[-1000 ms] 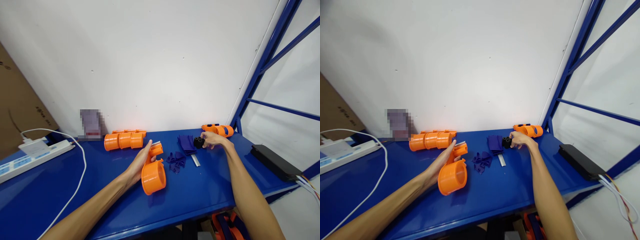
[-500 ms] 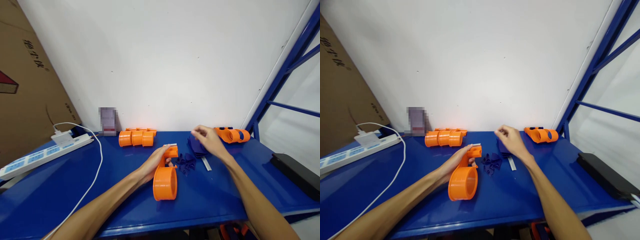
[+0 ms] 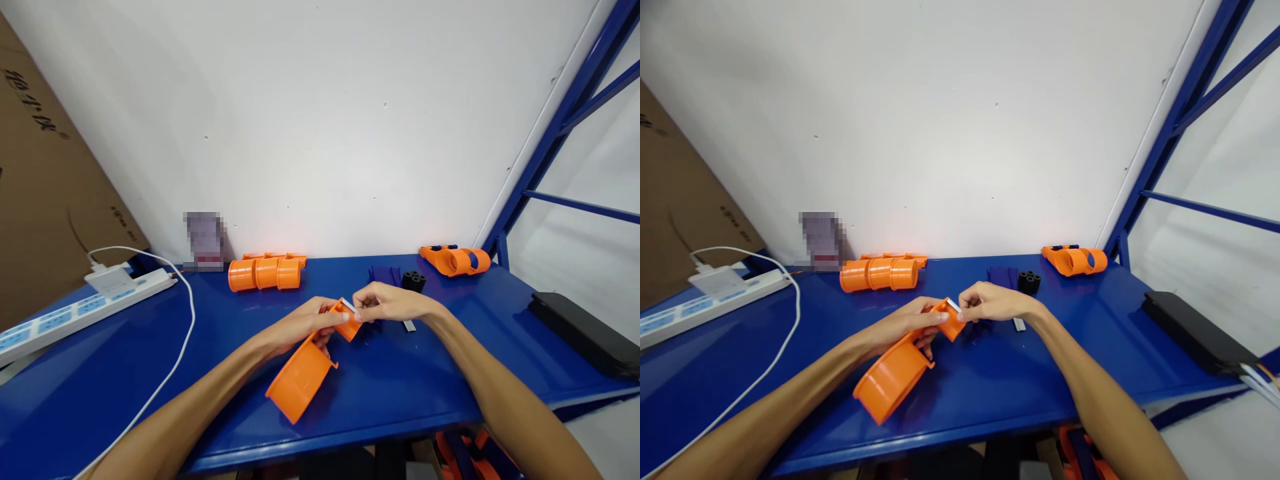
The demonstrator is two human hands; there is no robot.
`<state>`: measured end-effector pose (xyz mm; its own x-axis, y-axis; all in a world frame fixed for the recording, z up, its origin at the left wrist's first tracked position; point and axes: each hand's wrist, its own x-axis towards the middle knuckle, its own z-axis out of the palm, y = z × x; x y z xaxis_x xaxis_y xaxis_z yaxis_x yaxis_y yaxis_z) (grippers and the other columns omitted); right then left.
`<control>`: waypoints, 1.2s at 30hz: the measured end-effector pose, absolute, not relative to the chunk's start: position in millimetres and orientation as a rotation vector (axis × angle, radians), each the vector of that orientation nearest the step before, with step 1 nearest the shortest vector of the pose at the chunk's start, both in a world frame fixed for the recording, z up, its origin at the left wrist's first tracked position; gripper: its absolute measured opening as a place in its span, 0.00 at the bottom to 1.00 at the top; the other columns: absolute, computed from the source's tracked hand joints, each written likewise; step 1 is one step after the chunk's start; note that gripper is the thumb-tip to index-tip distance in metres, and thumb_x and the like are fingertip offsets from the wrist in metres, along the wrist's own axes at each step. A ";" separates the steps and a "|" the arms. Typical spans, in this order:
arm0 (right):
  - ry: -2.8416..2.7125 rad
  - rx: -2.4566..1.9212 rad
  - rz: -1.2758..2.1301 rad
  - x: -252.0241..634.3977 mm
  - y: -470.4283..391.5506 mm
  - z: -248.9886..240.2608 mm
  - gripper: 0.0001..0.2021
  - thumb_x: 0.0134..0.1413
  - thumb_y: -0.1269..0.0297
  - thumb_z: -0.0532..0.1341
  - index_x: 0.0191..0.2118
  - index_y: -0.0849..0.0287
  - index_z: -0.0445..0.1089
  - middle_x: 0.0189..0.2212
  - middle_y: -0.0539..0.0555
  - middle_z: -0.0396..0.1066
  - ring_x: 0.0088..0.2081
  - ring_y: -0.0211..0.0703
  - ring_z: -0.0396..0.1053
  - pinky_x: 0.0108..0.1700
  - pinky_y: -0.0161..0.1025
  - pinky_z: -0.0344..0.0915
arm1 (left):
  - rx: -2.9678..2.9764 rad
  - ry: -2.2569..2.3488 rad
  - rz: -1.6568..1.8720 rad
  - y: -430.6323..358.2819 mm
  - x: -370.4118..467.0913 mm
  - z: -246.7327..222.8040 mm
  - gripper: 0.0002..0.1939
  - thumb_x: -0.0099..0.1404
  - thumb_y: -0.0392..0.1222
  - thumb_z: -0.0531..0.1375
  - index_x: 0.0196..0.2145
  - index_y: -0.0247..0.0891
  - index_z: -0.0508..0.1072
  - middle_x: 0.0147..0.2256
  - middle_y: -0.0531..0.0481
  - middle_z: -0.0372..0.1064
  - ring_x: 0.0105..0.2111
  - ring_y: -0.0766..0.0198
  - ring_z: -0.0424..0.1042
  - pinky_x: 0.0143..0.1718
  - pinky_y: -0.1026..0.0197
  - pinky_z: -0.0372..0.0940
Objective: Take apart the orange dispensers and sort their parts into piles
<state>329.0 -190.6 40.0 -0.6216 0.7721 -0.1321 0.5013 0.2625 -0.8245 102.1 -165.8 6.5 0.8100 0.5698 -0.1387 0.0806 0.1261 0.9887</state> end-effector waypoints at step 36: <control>-1.099 -1.653 1.013 404.6 -281.1 -6.0 0.12 0.38 0.59 0.68 0.26 0.59 0.67 0.25 0.52 0.71 0.27 0.39 0.68 0.21 0.32 0.64 | 1.240 0.837 0.809 -160.1 101.9 13.2 0.24 0.55 0.61 0.67 0.24 0.38 0.65 0.20 0.55 0.58 0.19 0.70 0.55 0.21 0.66 0.53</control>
<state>404.6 -281.1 -6.0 0.2754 0.9490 -0.1532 0.2297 -0.2197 -0.9481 101.9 -160.1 13.2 0.4711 0.8768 -0.0960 -0.0663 0.1437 0.9874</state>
